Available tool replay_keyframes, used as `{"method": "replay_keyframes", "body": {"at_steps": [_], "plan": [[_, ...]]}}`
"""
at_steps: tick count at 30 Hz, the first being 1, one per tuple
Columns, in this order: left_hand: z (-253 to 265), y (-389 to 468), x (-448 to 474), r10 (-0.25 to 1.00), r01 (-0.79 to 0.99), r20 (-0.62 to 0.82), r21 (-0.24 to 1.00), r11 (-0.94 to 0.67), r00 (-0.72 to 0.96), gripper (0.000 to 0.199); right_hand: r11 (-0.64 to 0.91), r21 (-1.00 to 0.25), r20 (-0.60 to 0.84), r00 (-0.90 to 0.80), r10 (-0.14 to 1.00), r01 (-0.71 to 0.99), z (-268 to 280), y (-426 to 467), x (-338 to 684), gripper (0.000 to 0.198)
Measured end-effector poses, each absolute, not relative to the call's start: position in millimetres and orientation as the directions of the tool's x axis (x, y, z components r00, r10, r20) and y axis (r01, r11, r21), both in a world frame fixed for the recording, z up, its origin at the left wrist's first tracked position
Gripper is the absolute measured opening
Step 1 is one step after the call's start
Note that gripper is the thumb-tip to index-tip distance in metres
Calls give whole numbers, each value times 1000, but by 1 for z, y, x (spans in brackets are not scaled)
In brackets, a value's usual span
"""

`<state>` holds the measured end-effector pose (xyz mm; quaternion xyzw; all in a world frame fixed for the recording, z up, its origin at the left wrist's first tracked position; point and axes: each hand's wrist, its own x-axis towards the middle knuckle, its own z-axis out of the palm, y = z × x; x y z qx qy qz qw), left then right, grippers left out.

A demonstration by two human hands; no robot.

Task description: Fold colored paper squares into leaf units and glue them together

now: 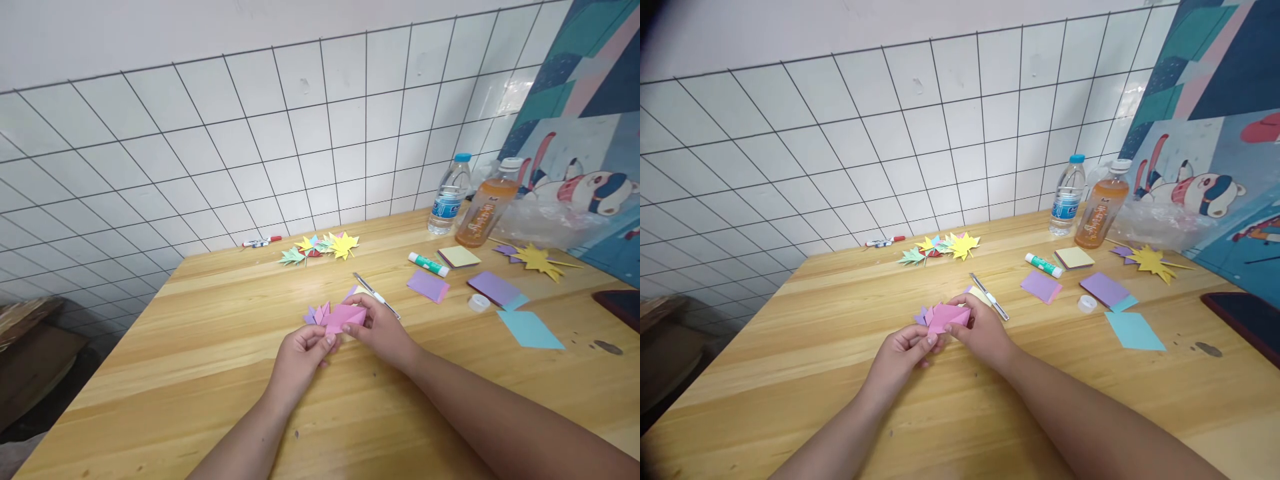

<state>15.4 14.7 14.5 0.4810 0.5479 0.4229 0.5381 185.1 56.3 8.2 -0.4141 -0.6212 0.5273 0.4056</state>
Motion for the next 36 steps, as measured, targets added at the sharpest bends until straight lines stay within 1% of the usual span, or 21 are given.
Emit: {"method": "replay_keyframes", "body": {"at_steps": [3,5,7,9,10,12,14,17,19,24,28,33,36], "plan": [[13,15,16,983,64,-179,982,176,48,32,133,-983,84,-334,939,127,10,54,183,30],[11,15,16,986,65,-157,986,153,63,30,214,-953,135,-330,934,216,14,52,183,24],[9,14,16,988,102,-126,988,117,85,28,325,-893,222,-325,919,311,19,51,185,16],[7,13,16,989,165,-106,982,88,101,26,405,-840,285,-341,896,361,23,51,187,8],[7,13,16,989,193,-100,978,78,106,26,420,-832,292,-356,887,362,24,51,188,6],[8,12,16,989,220,-93,973,66,115,24,404,-854,266,-392,881,327,25,51,189,8],[9,12,17,988,208,-93,976,67,122,24,344,-908,224,-418,880,238,24,51,188,12],[12,11,17,987,153,-107,984,87,123,25,254,-963,192,-429,882,92,20,50,187,10],[13,12,17,984,108,-127,988,114,122,25,225,-973,183,-438,880,45,18,50,187,10],[15,14,16,979,3,-189,982,190,76,27,223,-974,182,-438,881,42,14,52,187,20],[18,15,15,974,-56,-221,973,224,57,27,156,-988,141,-437,888,-1,12,52,186,20],[18,14,12,972,-66,-208,974,216,109,29,115,-993,95,-442,892,17,9,52,186,21],[17,13,11,975,-64,-182,979,191,126,36,135,-990,102,-433,896,45,10,53,186,23]]}}
